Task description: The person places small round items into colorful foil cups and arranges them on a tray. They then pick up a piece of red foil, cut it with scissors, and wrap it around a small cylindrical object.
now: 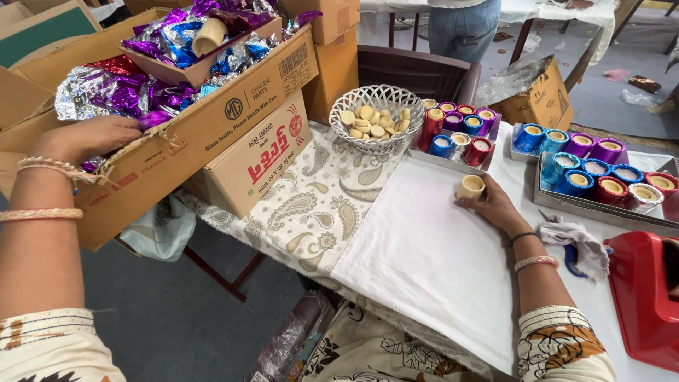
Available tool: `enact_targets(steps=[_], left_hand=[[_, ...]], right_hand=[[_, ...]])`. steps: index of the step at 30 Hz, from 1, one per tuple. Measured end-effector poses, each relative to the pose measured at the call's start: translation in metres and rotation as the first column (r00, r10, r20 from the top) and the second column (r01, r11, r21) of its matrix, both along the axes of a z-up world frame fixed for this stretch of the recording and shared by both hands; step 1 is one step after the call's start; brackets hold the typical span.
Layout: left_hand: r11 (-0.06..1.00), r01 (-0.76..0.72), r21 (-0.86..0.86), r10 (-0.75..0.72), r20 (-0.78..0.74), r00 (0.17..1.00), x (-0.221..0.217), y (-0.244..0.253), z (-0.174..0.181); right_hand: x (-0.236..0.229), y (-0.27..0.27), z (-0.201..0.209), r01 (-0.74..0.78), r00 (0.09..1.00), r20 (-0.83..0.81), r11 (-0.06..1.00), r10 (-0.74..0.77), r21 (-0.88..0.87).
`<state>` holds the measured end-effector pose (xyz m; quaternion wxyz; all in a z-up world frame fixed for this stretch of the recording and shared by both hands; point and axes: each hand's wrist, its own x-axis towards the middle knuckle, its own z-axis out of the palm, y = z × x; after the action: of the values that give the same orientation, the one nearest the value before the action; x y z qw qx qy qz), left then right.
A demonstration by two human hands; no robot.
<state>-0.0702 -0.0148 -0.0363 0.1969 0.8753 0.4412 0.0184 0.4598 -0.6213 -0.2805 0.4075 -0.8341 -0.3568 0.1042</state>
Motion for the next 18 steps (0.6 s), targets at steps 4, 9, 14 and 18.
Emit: enact_targets(steps=[4, 9, 14, 18], left_hand=[[0.954, 0.095, 0.284, -0.085, -0.049, 0.995, 0.016, -0.038, 0.013], [0.951, 0.090, 0.295, -0.193, 0.341, 0.920, 0.039, -0.068, 0.015], [0.903, 0.246, 0.352, -0.354, 0.286, 0.890, 0.055, -0.026, -0.005], [0.970, 0.032, -0.241, 0.020, 0.211, 0.977, 0.065, -0.113, 0.032]], right_hand=[[0.002, -0.001, -0.004, -0.004, 1.000, -0.005, 1.000, 0.004, 0.006], [-0.002, -0.001, 0.000, -0.003, 1.000, -0.028, 1.000, 0.003, 0.015], [0.001, -0.002, 0.000, -0.008, 1.000, -0.022, 1.000, 0.008, 0.013], [-0.003, -0.002, 0.001, -0.009, 1.000, -0.020, 1.000, 0.009, 0.012]])
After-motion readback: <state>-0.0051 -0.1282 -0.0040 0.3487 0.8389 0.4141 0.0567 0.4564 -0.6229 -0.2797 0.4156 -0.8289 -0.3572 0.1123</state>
